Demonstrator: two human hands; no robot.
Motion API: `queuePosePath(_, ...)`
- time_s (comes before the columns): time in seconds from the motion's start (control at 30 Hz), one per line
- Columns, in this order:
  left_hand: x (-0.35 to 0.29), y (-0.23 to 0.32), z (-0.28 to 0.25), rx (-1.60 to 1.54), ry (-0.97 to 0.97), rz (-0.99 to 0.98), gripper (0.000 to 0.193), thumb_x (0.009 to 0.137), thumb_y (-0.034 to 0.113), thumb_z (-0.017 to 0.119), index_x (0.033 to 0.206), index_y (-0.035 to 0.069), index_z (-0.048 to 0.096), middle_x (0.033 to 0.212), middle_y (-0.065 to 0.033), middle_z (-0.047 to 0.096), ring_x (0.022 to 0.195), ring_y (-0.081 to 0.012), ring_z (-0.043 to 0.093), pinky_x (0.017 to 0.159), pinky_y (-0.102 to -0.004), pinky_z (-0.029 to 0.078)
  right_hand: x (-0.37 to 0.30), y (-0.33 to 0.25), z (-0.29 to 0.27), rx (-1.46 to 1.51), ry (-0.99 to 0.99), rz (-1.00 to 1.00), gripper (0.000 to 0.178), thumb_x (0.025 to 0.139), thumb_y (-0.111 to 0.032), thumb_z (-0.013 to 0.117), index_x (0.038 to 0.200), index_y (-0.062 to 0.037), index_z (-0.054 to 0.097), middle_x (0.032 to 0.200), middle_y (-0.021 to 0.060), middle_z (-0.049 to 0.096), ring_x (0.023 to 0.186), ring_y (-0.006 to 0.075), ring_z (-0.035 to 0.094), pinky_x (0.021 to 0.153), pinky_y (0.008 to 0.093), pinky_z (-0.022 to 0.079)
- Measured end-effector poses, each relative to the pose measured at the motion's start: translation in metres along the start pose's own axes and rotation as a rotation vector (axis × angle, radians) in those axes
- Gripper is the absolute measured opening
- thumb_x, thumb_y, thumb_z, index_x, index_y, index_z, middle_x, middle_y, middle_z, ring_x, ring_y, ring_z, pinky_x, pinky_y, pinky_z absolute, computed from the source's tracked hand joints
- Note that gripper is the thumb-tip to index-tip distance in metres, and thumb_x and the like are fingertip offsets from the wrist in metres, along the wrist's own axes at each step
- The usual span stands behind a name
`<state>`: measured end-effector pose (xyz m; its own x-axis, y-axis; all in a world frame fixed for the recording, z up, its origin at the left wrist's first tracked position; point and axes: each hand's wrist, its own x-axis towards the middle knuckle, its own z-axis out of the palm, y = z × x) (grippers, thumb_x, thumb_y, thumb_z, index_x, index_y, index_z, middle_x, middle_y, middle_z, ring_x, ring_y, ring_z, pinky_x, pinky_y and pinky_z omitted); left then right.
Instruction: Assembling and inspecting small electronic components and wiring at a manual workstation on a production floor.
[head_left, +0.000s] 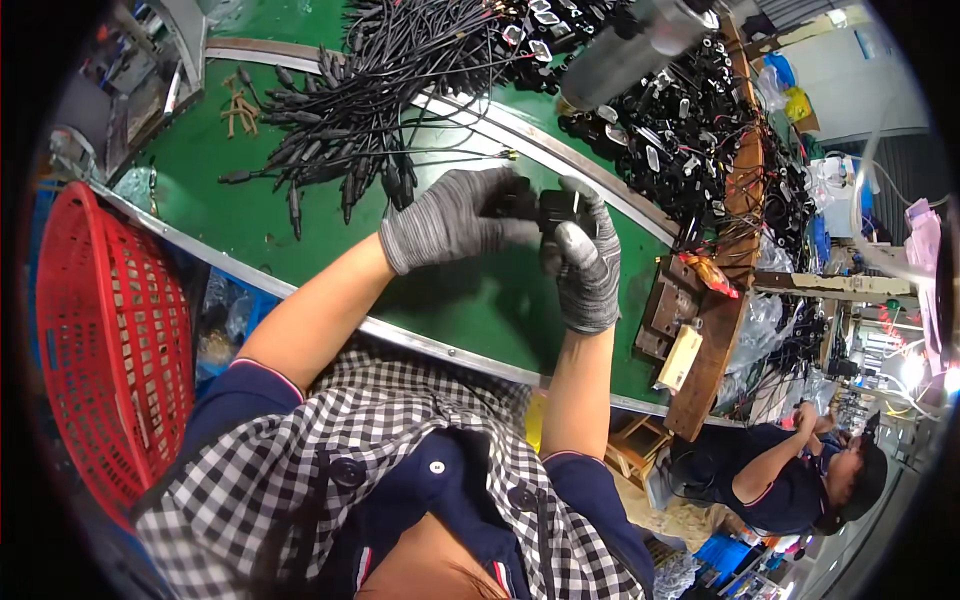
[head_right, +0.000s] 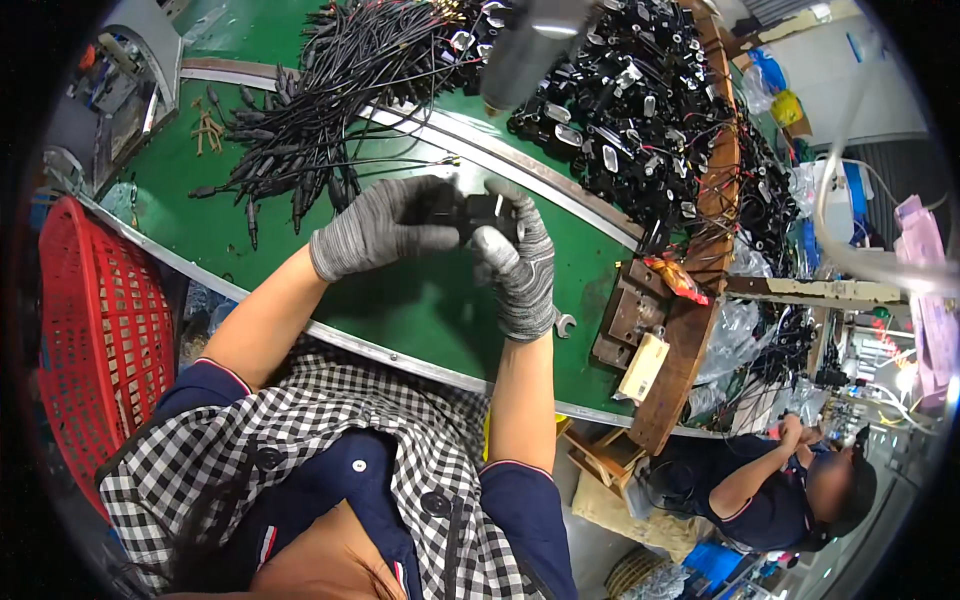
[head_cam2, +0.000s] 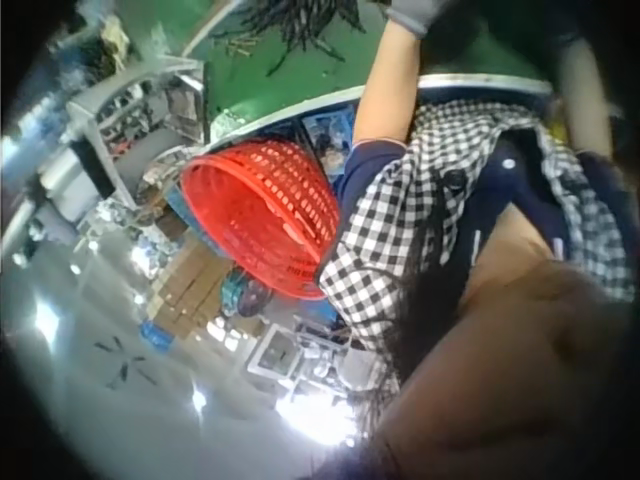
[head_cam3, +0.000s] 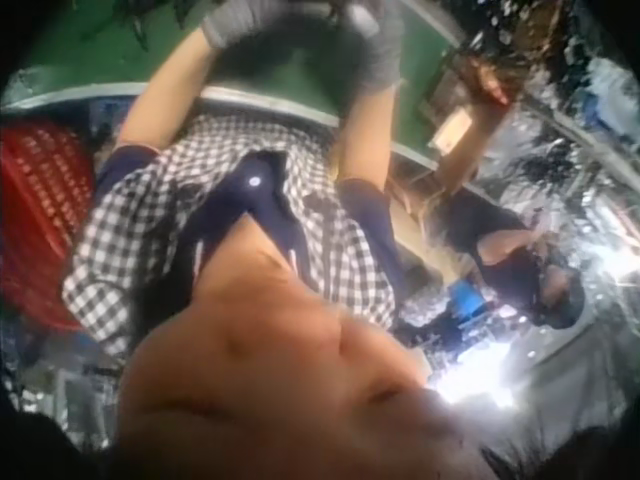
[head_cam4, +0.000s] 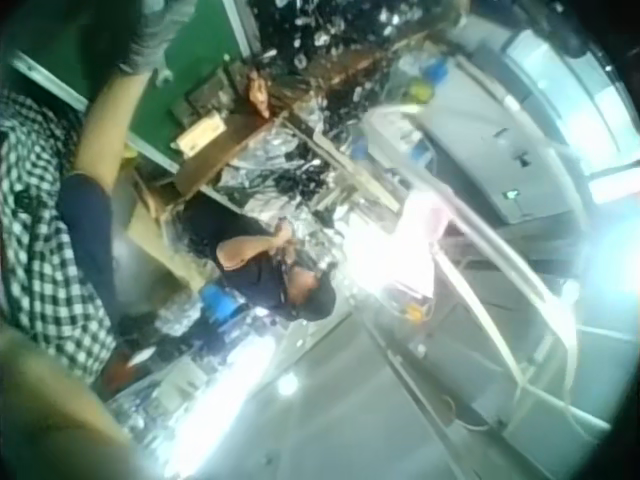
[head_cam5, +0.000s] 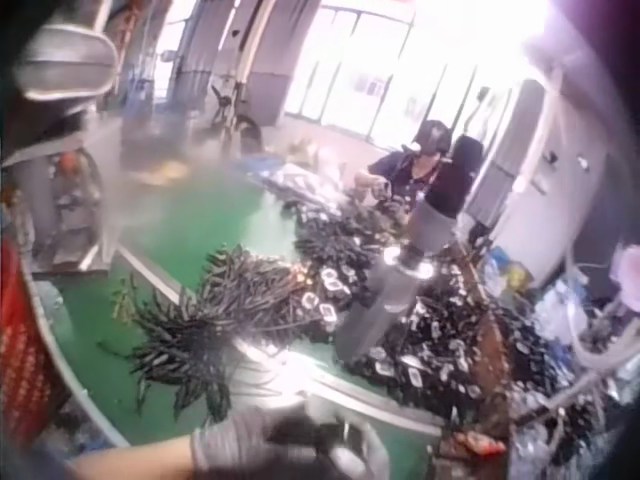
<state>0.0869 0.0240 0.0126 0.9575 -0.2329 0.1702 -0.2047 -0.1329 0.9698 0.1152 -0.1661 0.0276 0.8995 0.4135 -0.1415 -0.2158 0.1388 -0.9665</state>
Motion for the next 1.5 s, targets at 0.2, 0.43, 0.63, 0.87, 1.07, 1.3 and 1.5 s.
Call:
queuePosePath(0.2,-0.002,-0.009,0.007,-0.698,-0.064,-0.329,0.040,0.081,0.030,0.064,0.108,0.003,0.055,0.086,-0.0050,0.061,0.074,-0.0116,0.059,0.068,-0.0245,0.047,0.006,0.022,0.009,-0.291,0.123,-0.479,0.049,0.072,-0.021,0.070,0.115,-0.0050,0.053,0.091,0.0029,0.058,0.079,0.0114,0.055,0.070,0.0251,0.046)
queuePosePath(0.43,-0.010,-0.013,0.013,-0.632,-0.150,-0.341,0.036,0.084,0.027,0.059,0.108,0.001,0.054,0.085,-0.0054,0.061,0.070,-0.0123,0.059,0.064,-0.0254,0.049,0.014,0.026,0.026,-0.065,0.154,-0.372,0.036,0.077,-0.022,0.068,0.106,-0.0053,0.055,0.089,0.0060,0.059,0.078,0.0139,0.056,0.071,0.0277,0.047)
queuePosePath(0.63,-0.024,-0.019,-0.015,-0.995,-0.028,-0.388,0.027,0.087,0.027,0.055,0.099,0.003,0.057,0.087,-0.0051,0.062,0.072,-0.0123,0.060,0.063,-0.0271,0.049,0.011,0.037,0.007,0.367,0.144,-0.064,0.034,0.082,-0.027,0.061,0.106,-0.0042,0.054,0.078,0.0060,0.058,0.070,0.0147,0.056,0.065,0.0265,0.046)
queuePosePath(0.87,-0.052,0.026,-0.026,-0.633,0.355,-0.496,0.022,0.082,0.014,0.061,0.099,0.000,0.059,0.086,-0.0087,0.064,0.071,-0.0190,0.061,0.063,-0.0294,0.050,0.012,0.046,0.006,0.047,0.161,0.008,0.043,0.079,-0.036,0.063,0.105,-0.0025,0.054,0.065,0.0050,0.054,0.054,0.0133,0.052,0.049,0.0235,0.041)
queuePosePath(1.07,-0.106,0.003,-0.106,1.040,0.842,-0.012,0.013,0.078,0.008,0.060,0.090,0.006,0.063,0.086,-0.0111,0.062,0.072,-0.0239,0.061,0.065,-0.0307,0.048,0.011,0.040,0.009,0.010,0.109,0.000,0.044,0.078,-0.036,0.064,0.105,-0.0025,0.054,0.066,0.0047,0.054,0.053,0.0120,0.050,0.046,0.0228,0.039)
queuePosePath(1.3,-0.152,-0.017,-0.161,1.254,0.401,-0.525,0.035,0.078,0.020,0.060,0.111,0.009,0.055,0.115,-0.0171,0.053,0.111,-0.0318,0.049,0.092,-0.0386,0.040,0.011,0.053,0.010,-0.117,0.137,0.026,0.033,0.077,-0.030,0.065,0.098,-0.0056,0.059,0.068,-0.0009,0.050,0.059,0.0103,0.043,0.055,0.0263,0.037)
queuePosePath(1.5,-0.193,-0.059,-0.234,1.152,0.280,-0.265,0.027,0.083,0.007,0.058,0.109,0.000,0.054,0.093,-0.0108,0.060,0.084,-0.0176,0.058,0.076,-0.0275,0.047,0.017,0.051,0.005,-0.418,0.134,-0.183,0.040,0.082,-0.037,0.059,0.092,0.0018,0.061,0.074,0.0126,0.062,0.069,0.0176,0.057,0.065,0.0327,0.046)
